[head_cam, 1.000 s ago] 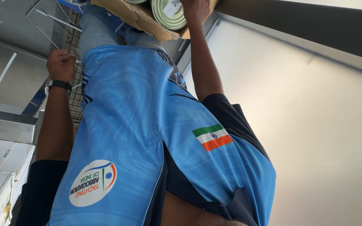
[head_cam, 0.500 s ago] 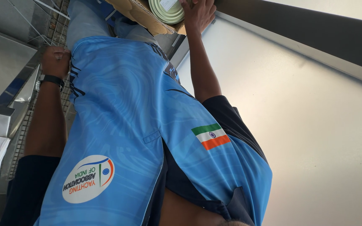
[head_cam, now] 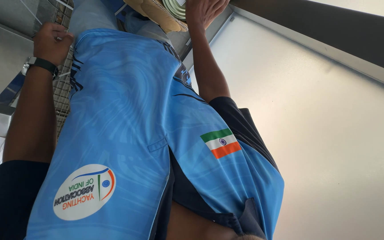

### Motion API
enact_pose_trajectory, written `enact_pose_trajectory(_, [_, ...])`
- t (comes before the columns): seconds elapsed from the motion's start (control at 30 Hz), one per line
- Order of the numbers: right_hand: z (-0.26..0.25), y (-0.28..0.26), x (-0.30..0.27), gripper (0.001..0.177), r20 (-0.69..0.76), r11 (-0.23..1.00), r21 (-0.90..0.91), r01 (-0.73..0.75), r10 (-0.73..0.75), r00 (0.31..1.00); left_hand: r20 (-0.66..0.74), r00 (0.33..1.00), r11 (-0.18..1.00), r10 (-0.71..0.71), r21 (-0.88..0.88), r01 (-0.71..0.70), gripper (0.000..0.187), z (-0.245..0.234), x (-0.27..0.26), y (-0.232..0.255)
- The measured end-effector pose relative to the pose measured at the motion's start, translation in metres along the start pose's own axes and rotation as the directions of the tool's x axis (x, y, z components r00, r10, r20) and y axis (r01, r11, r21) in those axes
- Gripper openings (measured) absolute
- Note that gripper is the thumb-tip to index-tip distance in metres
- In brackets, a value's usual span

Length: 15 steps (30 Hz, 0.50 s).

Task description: Labeling cans of black olives with QR code stickers.

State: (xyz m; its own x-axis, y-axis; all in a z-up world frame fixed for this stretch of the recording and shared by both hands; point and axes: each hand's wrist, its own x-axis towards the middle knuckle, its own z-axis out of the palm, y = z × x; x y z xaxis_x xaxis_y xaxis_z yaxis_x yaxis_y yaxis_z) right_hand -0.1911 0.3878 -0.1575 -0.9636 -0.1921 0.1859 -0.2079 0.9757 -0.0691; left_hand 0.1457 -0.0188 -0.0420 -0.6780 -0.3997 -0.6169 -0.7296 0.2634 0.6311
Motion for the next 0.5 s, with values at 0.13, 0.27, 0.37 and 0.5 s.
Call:
enact_pose_trajectory(0.13, [-0.055,-0.04,-0.012,0.11,0.036,0.998,0.048,-0.05,0.048,0.998,-0.004,1.0,0.999,-0.006,0.037,0.006,0.04,-0.011,-0.002,-0.006])
enact_pose_trajectory(0.27, [-0.083,-0.061,-0.014,0.121,-0.019,0.983,0.139,-0.122,0.125,0.992,0.016,0.992,0.99,-0.121,0.069,0.12,0.043,-0.016,-0.005,-0.008])
enact_pose_trajectory(0.37, [-0.076,-0.049,-0.015,0.123,-0.068,0.983,0.167,-0.073,0.085,0.994,0.042,0.981,0.976,-0.189,0.117,0.183,0.045,-0.016,-0.005,-0.011])
enact_pose_trajectory(0.5, [-0.046,-0.011,-0.002,0.118,-0.096,0.994,0.113,0.012,-0.001,0.995,0.066,0.993,0.989,-0.093,0.123,0.085,0.042,-0.012,0.009,-0.013])
